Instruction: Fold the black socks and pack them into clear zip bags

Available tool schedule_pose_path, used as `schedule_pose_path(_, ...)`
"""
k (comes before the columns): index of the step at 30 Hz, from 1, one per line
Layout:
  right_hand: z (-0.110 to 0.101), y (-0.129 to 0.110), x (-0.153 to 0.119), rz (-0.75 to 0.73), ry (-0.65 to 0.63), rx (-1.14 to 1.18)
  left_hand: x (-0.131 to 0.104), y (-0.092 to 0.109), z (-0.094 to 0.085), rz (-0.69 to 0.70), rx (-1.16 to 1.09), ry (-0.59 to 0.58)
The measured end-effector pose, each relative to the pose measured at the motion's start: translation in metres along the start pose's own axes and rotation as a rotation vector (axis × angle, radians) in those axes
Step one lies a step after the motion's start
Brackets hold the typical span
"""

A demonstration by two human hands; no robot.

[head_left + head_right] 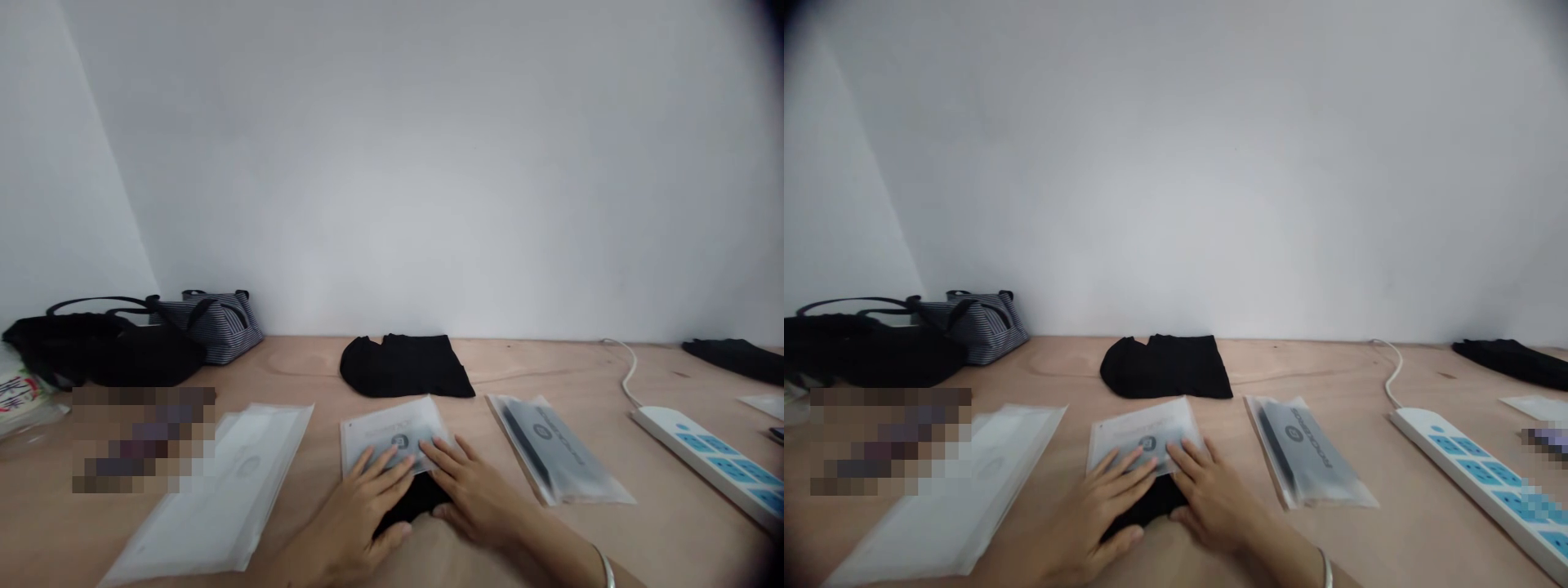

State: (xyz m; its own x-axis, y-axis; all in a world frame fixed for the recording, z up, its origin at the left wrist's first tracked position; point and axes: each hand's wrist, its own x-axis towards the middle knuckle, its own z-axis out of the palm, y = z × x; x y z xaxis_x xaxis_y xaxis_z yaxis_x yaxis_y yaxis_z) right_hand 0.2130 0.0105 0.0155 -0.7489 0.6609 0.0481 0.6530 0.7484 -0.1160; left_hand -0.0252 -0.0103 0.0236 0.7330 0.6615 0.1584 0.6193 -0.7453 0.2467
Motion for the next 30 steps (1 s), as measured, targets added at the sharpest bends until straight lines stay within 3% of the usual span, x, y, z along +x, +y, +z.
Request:
schedule_pose_path(5, 0.010, 0.006, -0.008, -0.011, 0.008, -0.058, -0.007, -0.014, 0.013, 0.019, 0.142, 0.098)
schedule_pose_path(9, 0.024, 0.008, -0.002, -0.004, 0.125, -0.125, -0.002, -0.022, 0.026, 0.064, 0.173, 0.221)
schedule_pose_path(12, 0.025, 0.006, 0.000, -0.001, 0.195, -0.147, 0.001, -0.024, 0.026, 0.061, 0.151, 0.298)
schedule_pose_path(17, 0.013, 0.005, -0.007, -0.039, 0.222, -0.089, -0.005, -0.021, 0.011, 0.168, 0.162, 0.193)
schedule_pose_path(20, 0.015, 0.009, -0.008, -0.079, 0.261, -0.095, -0.006, -0.022, 0.009, 0.217, 0.205, 0.206)
schedule_pose_path(25, 0.029, 0.017, 0.000, -0.198, 0.524, -0.114, -0.001, -0.024, 0.019, 0.301, 0.214, 0.354)
schedule_pose_path(27, 0.031, 0.017, 0.003, -0.207, 0.648, -0.098, 0.001, -0.022, 0.022, 0.290, 0.187, 0.417)
schedule_pose_path(30, 0.029, 0.013, 0.005, -0.147, 0.720, -0.062, -0.001, -0.016, 0.021, 0.211, 0.083, 0.484)
